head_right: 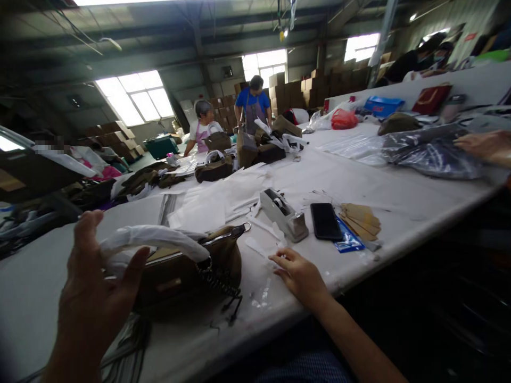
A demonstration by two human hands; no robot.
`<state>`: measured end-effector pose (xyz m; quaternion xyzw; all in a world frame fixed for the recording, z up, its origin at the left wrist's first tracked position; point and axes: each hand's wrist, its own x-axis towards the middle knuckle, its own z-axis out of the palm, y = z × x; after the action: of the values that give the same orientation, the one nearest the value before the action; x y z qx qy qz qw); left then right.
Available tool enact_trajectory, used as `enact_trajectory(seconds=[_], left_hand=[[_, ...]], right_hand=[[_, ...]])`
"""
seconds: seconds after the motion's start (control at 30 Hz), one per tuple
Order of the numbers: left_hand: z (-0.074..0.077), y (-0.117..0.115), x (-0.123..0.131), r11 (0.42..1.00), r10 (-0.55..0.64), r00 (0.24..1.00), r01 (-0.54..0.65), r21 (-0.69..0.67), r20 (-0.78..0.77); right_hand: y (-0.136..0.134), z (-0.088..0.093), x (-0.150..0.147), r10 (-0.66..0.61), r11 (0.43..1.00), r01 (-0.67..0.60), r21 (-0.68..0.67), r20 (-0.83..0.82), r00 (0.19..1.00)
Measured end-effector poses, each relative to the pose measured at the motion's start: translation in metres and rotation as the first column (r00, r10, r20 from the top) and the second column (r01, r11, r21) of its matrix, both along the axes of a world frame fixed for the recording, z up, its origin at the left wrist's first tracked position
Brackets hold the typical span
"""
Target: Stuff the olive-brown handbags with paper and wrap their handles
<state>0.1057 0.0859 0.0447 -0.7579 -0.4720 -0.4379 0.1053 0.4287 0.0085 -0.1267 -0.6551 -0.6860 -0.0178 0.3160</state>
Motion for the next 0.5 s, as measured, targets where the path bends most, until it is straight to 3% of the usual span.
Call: enact_trajectory(seconds=[0.1,0.2,0.37,0.5], left_hand=[[-0.003,-0.009,-0.004,0.998,0.059,0.997,-0.057,-0.03,0.048],[-0.014,-0.022,-0.006,0.997,0.064,0.994,-0.068,0.041,0.088],[-0.052,-0.052,0.005,0.957,-0.141,0.943,0.051,0.287,0.301],[-0.079,-0.069,0.019,0.96,-0.268,0.933,0.237,0.148,0.241]], right_hand=[[0.011,-0.009,-0.007,0.005,1.0,-0.005,-0.007,0.012,1.0],[0.014,-0.013,-0.006,0.012,1.0,-0.012,0.003,0.015,1.0],[0.01,-0.014,-0.004,-0.019,0.999,0.018,0.044,0.034,0.999],[0.012,-0.012,-0.008,-0.067,0.994,0.06,0.094,0.07,0.995]])
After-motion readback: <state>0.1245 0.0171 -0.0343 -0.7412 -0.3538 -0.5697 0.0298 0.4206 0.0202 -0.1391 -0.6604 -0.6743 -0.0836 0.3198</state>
